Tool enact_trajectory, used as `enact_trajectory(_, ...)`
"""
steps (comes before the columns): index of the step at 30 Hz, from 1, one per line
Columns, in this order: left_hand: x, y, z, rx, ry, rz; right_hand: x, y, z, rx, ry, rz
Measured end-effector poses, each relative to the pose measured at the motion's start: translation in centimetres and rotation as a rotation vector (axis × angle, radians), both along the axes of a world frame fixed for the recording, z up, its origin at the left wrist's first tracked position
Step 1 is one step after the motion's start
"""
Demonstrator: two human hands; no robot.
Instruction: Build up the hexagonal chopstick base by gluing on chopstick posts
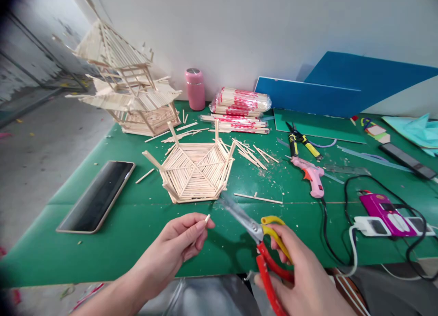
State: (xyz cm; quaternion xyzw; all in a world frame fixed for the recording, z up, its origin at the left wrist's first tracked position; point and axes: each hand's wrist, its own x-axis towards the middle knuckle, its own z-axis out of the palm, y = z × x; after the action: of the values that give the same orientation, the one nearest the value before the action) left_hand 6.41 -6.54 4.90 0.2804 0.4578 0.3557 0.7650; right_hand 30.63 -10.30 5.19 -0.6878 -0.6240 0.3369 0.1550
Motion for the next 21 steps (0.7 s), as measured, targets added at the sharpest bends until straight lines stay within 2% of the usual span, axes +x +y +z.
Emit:
enact_trajectory(3,-0.2,0.0,0.4,0.089,0.082,0.033,-1.1,-0.4,-0.1,-0.122,-0.064,0.131)
enact_trajectory(10,-0.4,0.1,0.2,0.219,0.181,0.038,-1.6,-0.3,-0.1,-0.056,-0.244,0.292)
enact_trajectory(14,-0.6,-0.1,-0.2,0.307,0.196,0.019,-2.5,-0.2,0.3,-0.1,-0.286,0.304)
enact_trajectory(21,-1.0,-0.1,-0.5,0.435,0.261,-0.05,-3.1,0.1,0.5,-0.21,-0.228,0.249)
